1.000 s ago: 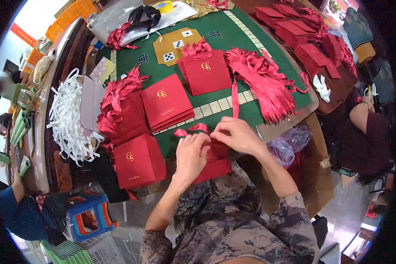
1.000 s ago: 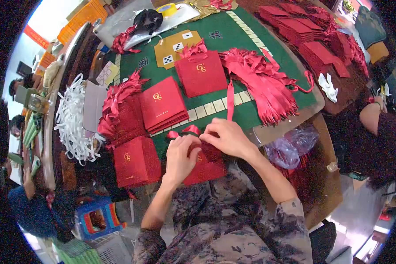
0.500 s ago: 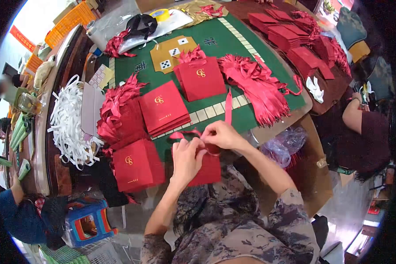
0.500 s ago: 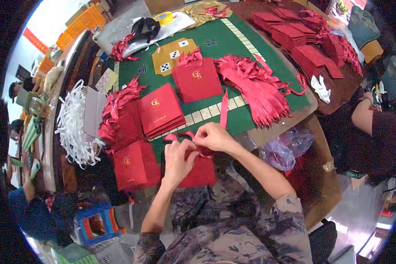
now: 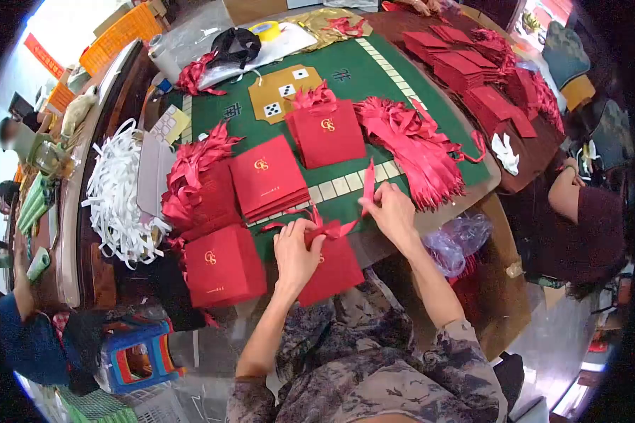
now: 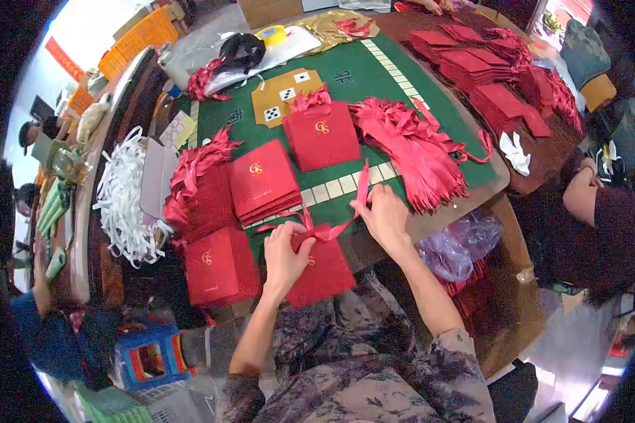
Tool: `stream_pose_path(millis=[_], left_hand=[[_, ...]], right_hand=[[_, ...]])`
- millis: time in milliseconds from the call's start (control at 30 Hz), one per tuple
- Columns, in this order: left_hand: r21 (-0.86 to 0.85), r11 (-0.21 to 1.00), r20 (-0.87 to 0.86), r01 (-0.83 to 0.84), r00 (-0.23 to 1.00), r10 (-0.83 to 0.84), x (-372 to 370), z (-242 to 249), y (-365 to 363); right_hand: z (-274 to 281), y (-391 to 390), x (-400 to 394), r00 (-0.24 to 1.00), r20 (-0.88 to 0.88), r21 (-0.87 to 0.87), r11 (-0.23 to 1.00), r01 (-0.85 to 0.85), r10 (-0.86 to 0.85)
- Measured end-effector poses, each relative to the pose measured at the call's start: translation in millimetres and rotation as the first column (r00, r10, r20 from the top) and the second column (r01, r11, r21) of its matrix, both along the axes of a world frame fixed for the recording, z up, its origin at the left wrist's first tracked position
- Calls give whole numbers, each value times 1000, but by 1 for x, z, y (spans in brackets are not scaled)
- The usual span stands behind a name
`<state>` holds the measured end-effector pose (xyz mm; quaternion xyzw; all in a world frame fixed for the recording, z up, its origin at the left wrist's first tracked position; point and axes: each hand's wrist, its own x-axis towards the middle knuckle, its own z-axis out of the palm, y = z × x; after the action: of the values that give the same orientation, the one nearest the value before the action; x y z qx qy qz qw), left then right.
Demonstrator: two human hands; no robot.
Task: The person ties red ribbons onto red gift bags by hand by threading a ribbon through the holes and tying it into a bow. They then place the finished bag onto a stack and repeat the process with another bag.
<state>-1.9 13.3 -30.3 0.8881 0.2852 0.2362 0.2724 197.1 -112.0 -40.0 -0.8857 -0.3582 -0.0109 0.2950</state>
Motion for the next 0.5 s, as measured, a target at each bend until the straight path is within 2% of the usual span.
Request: stream_pose_path(millis=[67, 167, 200, 267, 300, 367, 400, 433, 467, 500], left_hand=[[36, 999, -16, -18, 1000, 19, 6, -3, -1], [81, 996, -38, -32, 999, 36, 7, -8, -2], [110, 993, 15, -36, 999, 35, 6, -4, -3], [119, 991, 104, -55, 994, 42, 1, 8, -6], [117, 991, 103, -59, 994, 47, -1, 14, -8], [-63, 998, 119, 7, 993, 1, -8, 28, -14], [-61, 997, 145, 46, 989, -37, -10, 37, -18], [-64, 997, 143, 42, 989, -32, -13, 40, -22], [-320, 945, 170, 61, 985, -6, -16, 41, -27], [-553, 829, 190, 84, 981, 28, -19, 40, -31]], right_hand=[[0, 0, -2, 1000, 16, -30, 1000, -9, 9], [2, 0, -5, 997, 4, 152, 985, -82, 82], [7, -1, -7, 997, 4, 153, 985, -83, 83], [25, -7, -18, 972, -183, 345, 935, -80, 150], [32, -10, -27, 971, -184, 343, 936, -83, 154], [43, -17, -49, 947, -176, 392, 902, -182, 267], [44, -20, -61, 942, -111, 365, 895, -257, 316], [40, -21, -68, 914, 65, 367, 842, -396, 401], [42, -23, -78, 887, 178, 324, 826, -461, 426], [44, -24, -88, 846, 288, 275, 808, -521, 448]])
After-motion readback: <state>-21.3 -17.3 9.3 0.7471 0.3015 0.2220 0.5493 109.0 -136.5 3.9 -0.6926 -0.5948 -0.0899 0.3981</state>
